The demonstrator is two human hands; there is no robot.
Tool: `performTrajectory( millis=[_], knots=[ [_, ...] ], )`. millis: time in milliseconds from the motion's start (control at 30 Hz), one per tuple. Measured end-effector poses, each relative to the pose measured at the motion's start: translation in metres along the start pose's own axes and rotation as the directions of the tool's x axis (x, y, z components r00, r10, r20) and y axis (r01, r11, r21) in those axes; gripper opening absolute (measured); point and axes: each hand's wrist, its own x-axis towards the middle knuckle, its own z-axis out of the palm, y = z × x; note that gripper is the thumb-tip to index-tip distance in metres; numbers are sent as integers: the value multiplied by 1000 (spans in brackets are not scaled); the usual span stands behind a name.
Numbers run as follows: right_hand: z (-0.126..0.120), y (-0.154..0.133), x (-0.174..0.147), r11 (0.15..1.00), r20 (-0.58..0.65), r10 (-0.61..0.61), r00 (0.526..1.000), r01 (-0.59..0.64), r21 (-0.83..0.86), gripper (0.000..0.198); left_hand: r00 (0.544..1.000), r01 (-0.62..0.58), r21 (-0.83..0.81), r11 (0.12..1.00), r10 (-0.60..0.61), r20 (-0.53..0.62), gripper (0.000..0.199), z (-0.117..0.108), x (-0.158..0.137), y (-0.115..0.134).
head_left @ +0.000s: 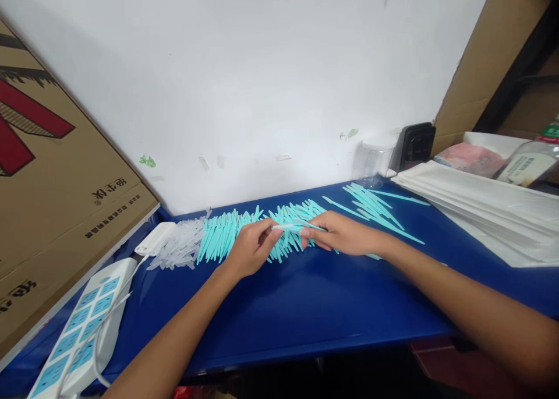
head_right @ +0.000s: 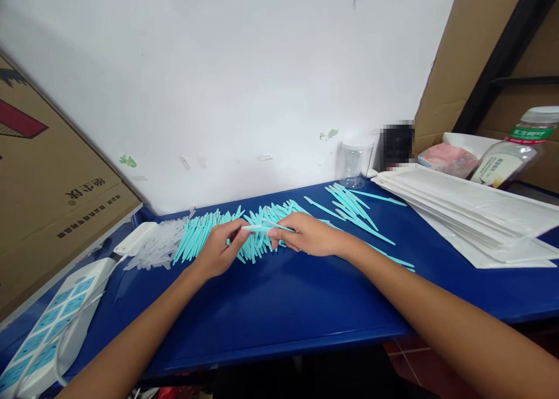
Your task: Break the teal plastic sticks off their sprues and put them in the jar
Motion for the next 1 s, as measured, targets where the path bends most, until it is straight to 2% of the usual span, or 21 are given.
performTrajectory(
  millis=[100, 200, 367, 633, 867, 933, 1000],
  knots=[
    [7, -4, -1, 999, 87, -10, 996, 6, 53, 62, 999, -10, -46, 999, 12, 32, 42, 6, -2, 8],
    [10, -5, -1, 997, 133, -5, 991, -4, 74, 58, 996, 87, -189, 978, -79, 48, 48, 9, -3, 11],
    [13, -7, -2, 999, 72, -11, 997, 8, 50, 44, 974, 206, -330, 921, -159, 163, 50, 11, -3, 14],
    [15, -12, -4, 999, -2, -28, 1000, 28, -28, 40, 963, 213, -327, 921, -142, 230, 51, 12, -2, 16],
    [6, -5, 0, 991, -81, -80, 993, 71, -109, 41, 969, 230, -367, 901, -180, 167, 53, -1, 4, 0],
    [0, -1, 0, 985, -114, -71, 991, 52, -165, 40, 970, 241, -393, 887, -222, 95, 55, -14, 6, -10],
    [-9, 5, -1, 965, -196, -26, 980, -26, -261, 40, 957, 238, -364, 900, -281, -69, 56, -33, 7, -24]
  ],
)
